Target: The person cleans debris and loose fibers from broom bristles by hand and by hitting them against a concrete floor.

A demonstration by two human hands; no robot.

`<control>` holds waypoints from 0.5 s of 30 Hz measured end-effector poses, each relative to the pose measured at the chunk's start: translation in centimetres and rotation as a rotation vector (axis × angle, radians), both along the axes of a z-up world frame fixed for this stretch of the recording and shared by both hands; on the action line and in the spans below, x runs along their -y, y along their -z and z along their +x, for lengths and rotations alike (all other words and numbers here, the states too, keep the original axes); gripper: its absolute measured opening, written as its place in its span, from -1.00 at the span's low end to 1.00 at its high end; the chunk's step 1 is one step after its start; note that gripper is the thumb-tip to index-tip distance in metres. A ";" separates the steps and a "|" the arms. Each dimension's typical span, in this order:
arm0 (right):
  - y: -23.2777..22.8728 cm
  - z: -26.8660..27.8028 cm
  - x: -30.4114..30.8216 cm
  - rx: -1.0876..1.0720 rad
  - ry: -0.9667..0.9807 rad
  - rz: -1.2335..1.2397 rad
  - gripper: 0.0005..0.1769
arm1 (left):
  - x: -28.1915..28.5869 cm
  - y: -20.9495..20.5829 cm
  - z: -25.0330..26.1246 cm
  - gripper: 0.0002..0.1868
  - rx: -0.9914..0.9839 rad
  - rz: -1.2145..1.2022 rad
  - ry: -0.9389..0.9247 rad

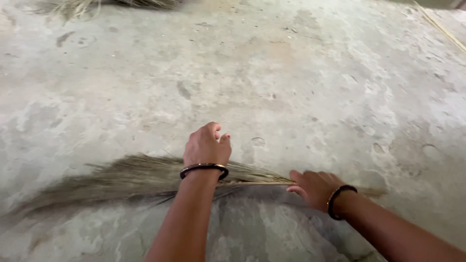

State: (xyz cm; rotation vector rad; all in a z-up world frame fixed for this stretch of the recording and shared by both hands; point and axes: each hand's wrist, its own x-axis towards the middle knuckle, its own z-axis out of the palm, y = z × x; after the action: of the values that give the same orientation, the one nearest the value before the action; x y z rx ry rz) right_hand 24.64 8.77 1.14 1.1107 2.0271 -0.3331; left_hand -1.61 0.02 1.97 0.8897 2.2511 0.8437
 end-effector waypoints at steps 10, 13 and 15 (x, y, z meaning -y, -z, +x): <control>-1.1 -5.3 -3.2 -0.201 0.425 0.363 -0.56 | -1.1 0.4 -2.1 -0.60 -0.093 0.251 -0.123; -0.7 -8.9 -0.3 -0.216 0.439 0.171 -0.60 | -1.0 -1.0 -2.0 -0.59 0.101 0.197 -0.176; 1.6 -11.5 3.6 -0.582 0.010 0.110 -0.62 | -1.0 -2.0 -2.1 -0.59 0.081 0.211 -0.189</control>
State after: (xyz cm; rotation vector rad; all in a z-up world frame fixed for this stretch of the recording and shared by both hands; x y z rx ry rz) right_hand 13.16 5.17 -0.42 1.1851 2.5727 -0.6116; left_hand -3.74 0.98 3.94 0.7262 2.2290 1.1991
